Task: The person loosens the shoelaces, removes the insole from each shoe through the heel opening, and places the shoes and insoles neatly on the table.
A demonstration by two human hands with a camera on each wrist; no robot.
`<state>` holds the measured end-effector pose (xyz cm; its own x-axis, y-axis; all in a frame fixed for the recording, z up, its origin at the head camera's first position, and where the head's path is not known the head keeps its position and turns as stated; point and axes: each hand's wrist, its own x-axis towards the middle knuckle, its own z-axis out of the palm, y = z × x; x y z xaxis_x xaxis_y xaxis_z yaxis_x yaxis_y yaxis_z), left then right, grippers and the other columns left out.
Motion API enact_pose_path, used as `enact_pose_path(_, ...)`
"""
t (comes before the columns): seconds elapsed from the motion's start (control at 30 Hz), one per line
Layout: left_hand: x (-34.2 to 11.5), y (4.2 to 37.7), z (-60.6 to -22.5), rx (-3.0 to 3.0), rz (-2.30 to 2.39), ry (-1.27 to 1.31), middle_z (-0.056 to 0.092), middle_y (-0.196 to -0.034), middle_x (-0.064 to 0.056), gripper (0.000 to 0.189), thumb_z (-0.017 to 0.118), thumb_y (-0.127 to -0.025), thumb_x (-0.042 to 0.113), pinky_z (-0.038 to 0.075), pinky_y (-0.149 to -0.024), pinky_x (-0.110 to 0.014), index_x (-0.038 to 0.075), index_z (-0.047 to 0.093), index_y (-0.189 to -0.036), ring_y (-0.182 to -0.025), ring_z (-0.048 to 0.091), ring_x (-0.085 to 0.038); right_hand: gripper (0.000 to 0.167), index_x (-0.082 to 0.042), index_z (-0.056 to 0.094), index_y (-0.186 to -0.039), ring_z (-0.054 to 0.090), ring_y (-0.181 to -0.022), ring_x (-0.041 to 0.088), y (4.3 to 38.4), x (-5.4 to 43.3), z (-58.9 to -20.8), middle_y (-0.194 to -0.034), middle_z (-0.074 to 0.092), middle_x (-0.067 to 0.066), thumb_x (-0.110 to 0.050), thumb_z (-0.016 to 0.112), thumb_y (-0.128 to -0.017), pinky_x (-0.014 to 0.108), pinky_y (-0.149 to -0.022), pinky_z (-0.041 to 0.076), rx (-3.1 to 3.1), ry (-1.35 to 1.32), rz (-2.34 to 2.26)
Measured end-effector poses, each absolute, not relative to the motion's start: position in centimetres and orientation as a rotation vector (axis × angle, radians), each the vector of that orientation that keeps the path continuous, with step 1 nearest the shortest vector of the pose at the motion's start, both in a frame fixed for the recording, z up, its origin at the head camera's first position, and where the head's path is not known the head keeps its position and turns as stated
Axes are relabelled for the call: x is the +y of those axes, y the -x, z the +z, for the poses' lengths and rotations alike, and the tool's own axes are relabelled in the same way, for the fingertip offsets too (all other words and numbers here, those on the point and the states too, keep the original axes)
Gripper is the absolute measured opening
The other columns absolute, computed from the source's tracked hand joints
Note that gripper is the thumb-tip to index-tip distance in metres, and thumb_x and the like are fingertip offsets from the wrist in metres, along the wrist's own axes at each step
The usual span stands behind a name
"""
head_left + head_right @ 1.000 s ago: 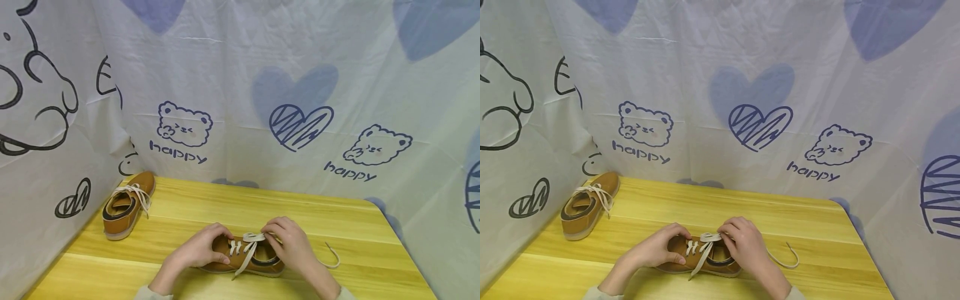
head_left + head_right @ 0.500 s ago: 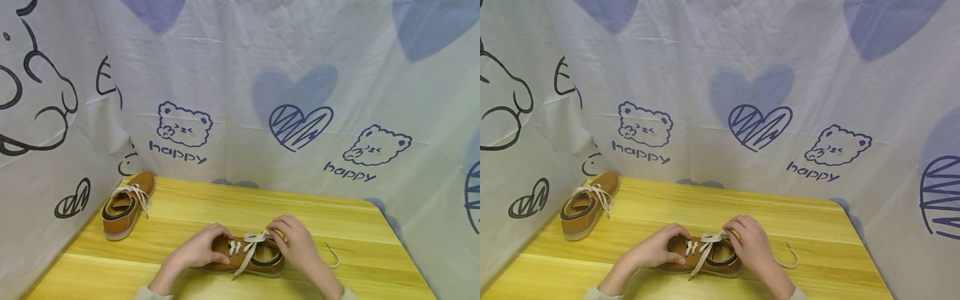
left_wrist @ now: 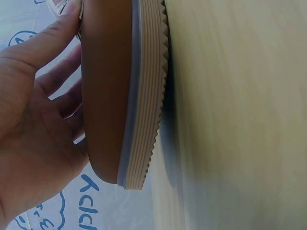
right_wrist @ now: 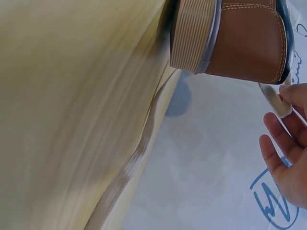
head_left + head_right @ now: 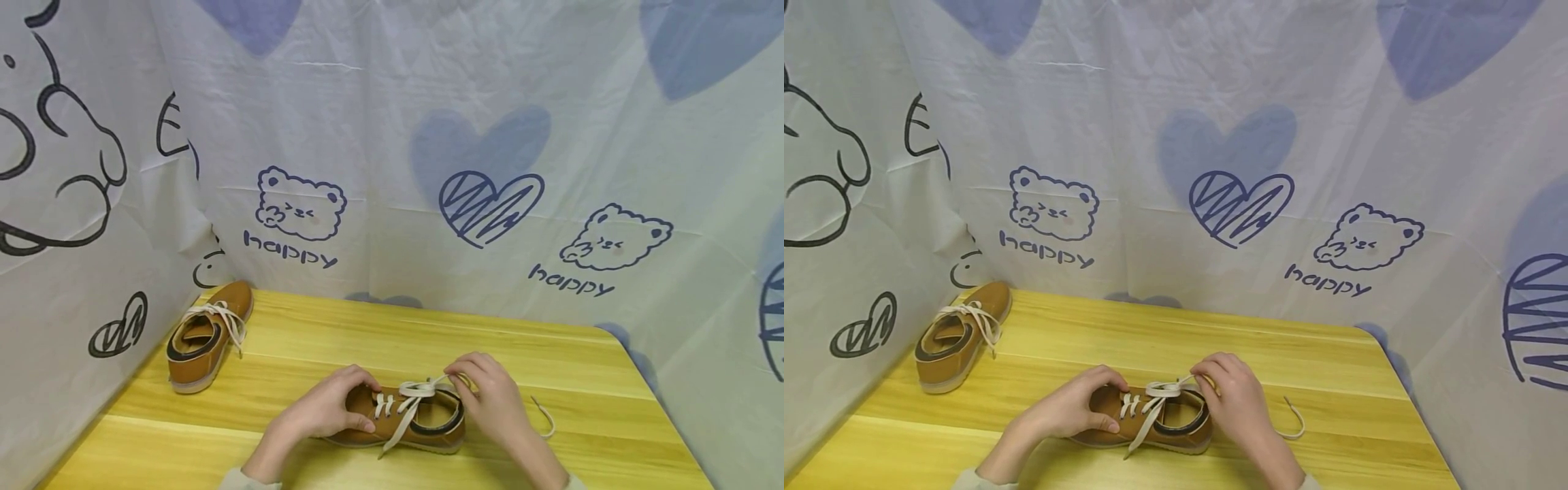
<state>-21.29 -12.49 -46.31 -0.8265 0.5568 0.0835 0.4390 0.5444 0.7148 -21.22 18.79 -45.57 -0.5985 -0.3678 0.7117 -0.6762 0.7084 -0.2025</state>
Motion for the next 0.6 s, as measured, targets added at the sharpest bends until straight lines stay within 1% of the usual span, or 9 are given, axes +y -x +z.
enact_pose_path(0.37, -12.6, 21.4, -46.6, 2.640, 1.130, -0.846, 0.062, -0.130, 0.005, 0.052, 0.090, -0.079, 0.038, 0.043, -0.113, -0.054, 0.020, 0.067, -0.123, -0.131, 0.054, -0.028, 0.026, -0.013, 0.077, -0.095, 0.068, -0.094, 0.015, 21.3, 19.8, -45.8, -0.098, 0.072, -0.005, 0.002, 0.087, -0.076, 0.036, -0.081, 0.061, -2.248, -0.738, 0.622)
enact_pose_path(0.6, -12.6, 21.3, -46.6, 2.644, 1.140, -0.859, 0.062, -0.130, 0.004, 0.052, 0.090, -0.080, 0.038, 0.043, -0.112, -0.057, 0.020, 0.068, -0.123, -0.131, 0.055, -0.031, 0.025, -0.013, 0.077, -0.097, 0.068, -0.096, 0.017, 21.2, 20.4, -45.8, -0.099, 0.073, -0.003, 0.001, 0.087, -0.079, 0.038, -0.082, 0.061, -2.274, -0.667, 0.624)
